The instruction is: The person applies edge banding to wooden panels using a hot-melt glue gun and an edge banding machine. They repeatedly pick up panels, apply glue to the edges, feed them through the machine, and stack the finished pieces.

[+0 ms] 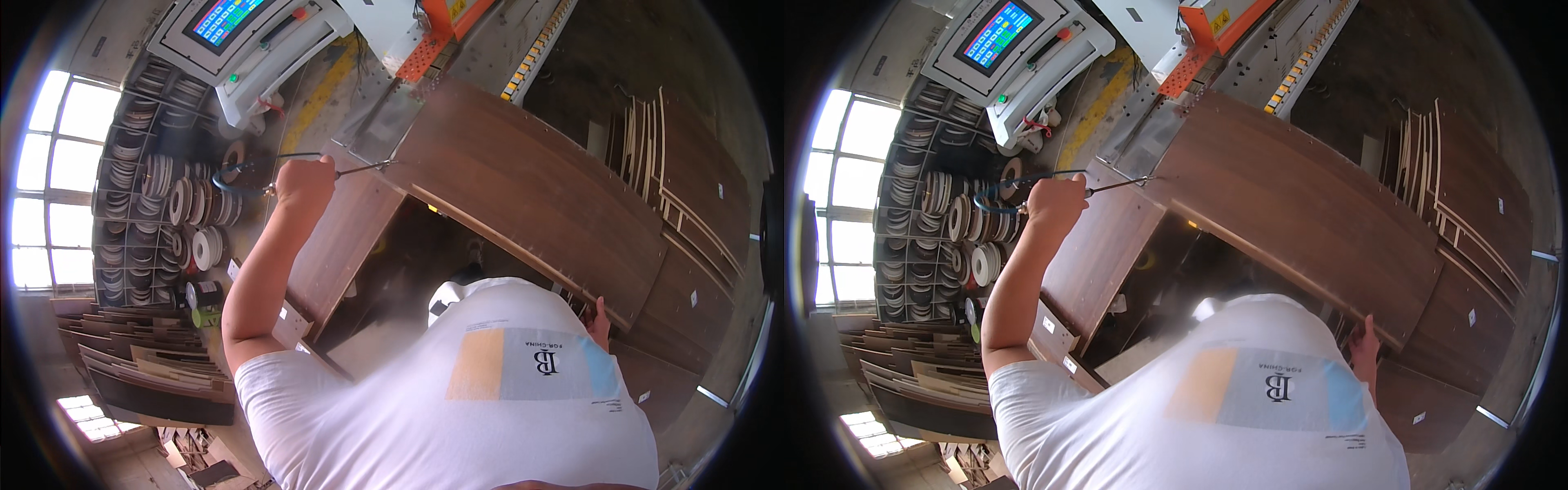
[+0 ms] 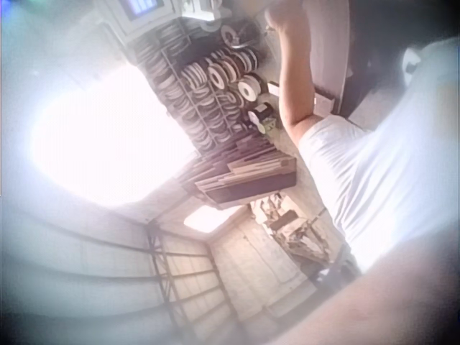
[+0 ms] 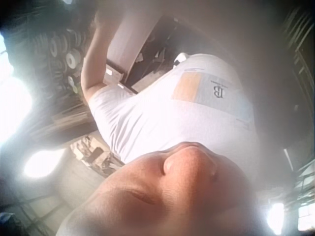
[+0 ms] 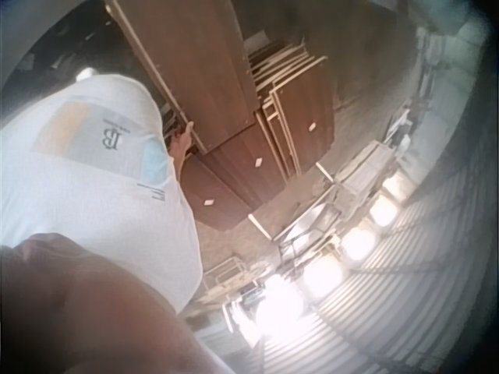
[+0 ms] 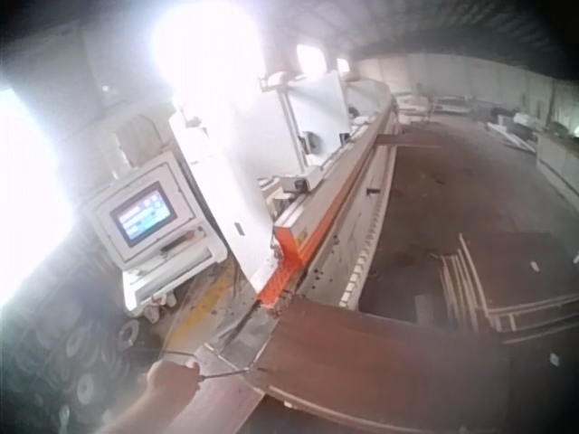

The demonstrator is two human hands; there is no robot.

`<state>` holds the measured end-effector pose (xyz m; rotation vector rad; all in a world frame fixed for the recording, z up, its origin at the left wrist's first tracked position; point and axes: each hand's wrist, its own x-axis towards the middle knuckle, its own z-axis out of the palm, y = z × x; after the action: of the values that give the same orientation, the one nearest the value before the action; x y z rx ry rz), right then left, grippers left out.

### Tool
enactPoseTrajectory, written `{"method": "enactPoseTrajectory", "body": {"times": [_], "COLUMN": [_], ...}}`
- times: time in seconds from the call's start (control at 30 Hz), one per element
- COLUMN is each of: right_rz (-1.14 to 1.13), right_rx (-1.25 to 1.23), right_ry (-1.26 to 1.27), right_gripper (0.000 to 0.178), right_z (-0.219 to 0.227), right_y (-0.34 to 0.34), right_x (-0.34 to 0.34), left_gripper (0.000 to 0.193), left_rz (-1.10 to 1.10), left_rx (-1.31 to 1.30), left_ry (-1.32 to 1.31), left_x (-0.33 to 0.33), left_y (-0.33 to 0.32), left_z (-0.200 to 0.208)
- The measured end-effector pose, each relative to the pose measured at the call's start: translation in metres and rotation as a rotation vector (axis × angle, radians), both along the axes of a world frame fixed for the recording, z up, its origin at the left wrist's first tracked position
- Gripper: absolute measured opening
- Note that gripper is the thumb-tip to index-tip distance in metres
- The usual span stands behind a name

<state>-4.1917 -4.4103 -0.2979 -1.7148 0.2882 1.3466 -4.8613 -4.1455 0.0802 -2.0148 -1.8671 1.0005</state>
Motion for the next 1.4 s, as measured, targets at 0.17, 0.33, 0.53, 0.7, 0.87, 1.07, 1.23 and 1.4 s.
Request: {"method": "enactPoseTrajectory", "body": {"times": [0.17,0.33,0.53,0.7,0.87,1.07,1.23,1.4], "right_rz": [-0.027,-0.047,-0.057,-0.011,-0.017,0.021,0.075,0.035], "right_rx": [-0.06,0.057,0.001,0.012,-0.032,-0.051,-0.031,-0.058], "right_ry": [-0.095,-0.105,-0.145,-0.123,-0.162,-0.153,-0.126,-0.174], "right_gripper": [0.04,0.038,0.034,0.035,0.04,0.04,0.04,0.043], "right_z": [0.01,0.033,0.044,0.029,0.026,0.028,0.019,0.031], "right_y": [0.005,0.01,0.016,0.01,0.011,0.01,0.007,0.016], "right_x": [-0.008,-0.027,-0.031,-0.022,-0.021,-0.022,-0.012,-0.018], "left_gripper": [0.038,0.045,0.041,0.035,0.025,0.024,0.026,0.028], "left_rz": [0.05,0.056,-0.045,0.049,0.013,-0.076,-0.107,-0.231], "left_rx": [-0.074,-0.031,-0.097,0.036,0.04,0.004,-0.004,-0.163], "left_ry": [-0.043,-0.1,-0.165,-0.34,-0.264,-0.146,-0.082,0.171], "left_x": [-0.002,0.026,0.037,0.044,0.056,0.081,0.115,0.149], "left_y": [0.021,0.022,0.052,0.103,0.137,0.155,0.186,0.22], "left_z": [-0.008,0.052,-0.004,-0.041,-0.054,-0.033,-0.019,0.002]}}
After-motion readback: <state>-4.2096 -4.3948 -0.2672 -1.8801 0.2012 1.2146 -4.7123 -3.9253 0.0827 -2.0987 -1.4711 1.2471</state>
